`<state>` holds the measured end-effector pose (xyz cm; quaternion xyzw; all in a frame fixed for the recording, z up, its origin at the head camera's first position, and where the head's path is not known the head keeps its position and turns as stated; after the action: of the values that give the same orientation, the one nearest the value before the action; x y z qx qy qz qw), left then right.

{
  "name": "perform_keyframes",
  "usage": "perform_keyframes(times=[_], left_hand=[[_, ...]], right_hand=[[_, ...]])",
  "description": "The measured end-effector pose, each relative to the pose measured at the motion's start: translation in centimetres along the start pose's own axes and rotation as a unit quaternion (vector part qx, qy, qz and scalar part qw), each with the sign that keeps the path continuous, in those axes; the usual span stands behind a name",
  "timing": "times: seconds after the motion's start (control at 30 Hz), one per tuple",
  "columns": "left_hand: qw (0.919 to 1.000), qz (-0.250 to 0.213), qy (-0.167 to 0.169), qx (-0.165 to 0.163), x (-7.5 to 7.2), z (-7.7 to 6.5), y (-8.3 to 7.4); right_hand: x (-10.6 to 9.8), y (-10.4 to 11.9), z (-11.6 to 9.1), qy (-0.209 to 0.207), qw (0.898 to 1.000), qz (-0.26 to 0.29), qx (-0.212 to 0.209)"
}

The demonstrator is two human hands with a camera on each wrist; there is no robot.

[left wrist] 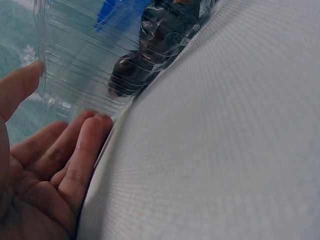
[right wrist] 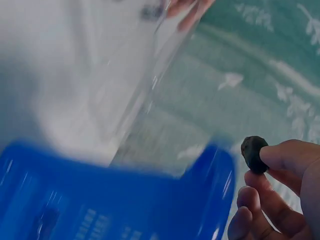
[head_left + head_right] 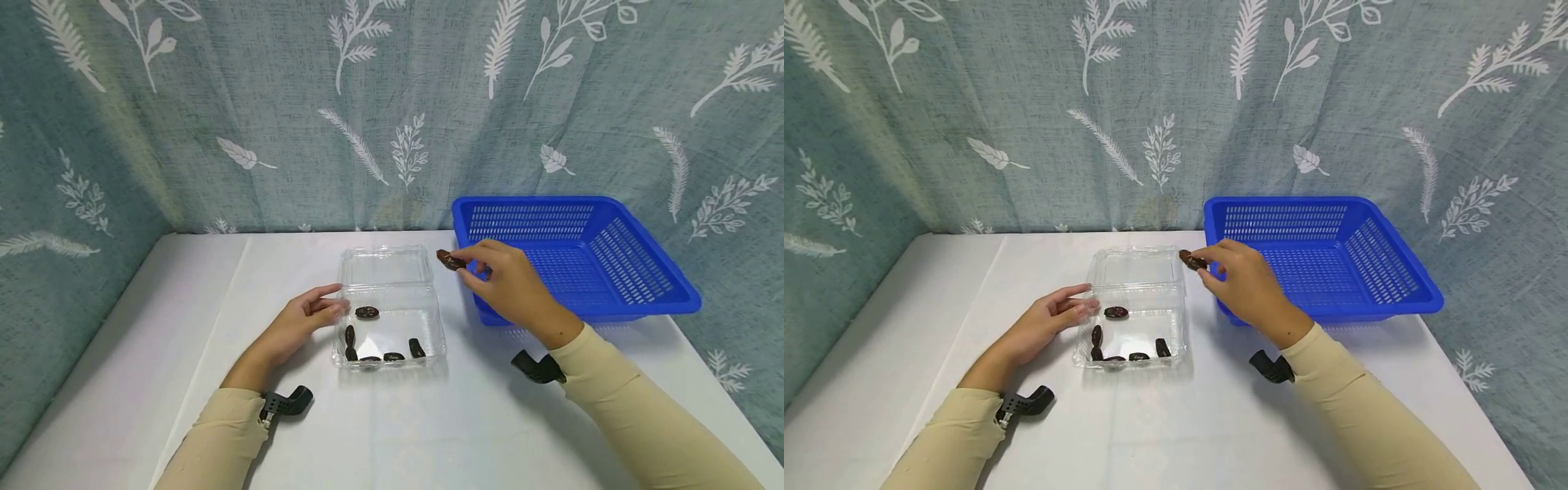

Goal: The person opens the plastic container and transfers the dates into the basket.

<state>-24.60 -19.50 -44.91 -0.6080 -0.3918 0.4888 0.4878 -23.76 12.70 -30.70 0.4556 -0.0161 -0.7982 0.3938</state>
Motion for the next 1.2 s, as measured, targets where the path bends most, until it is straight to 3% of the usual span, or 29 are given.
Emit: perform_keyframes(times=[0.23,0.33,0.77,1.2], left_hand=[[1.0,0.003,-0.004,-0.006,0.0,0.0,0.1],[1.0,0.005,-0.001,-0.002,-0.1,0.0,0.1],[1.0,0.004,-0.001,-0.005,0.0,-0.1,0.0],[1.0,0.004,0.0,-0.006,0.0,0.0,0.0]], right_hand=[[-2.0,-4.6,-0.5,-0.013,0.999,-0.038,0.033],[-2.1,-6.0,-0.7,0.0,0.998,-0.051,0.046],[-1.9,-11.2,-1.5,0.126,0.976,-0.085,0.158],[-0.5,-13.0,-2.0,0.207,0.955,-0.105,0.183]])
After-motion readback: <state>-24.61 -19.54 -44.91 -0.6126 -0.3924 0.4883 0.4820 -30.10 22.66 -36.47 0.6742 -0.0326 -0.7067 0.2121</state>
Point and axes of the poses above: each hand's wrist, its own z-axis towards the middle knuckle, its own x-axis out of the palm, y = z × x, the point moved 5 cm from there along z, towards the middle knuckle, and after that the axes turned 8 degrees about -y, right-handed, at the moved point
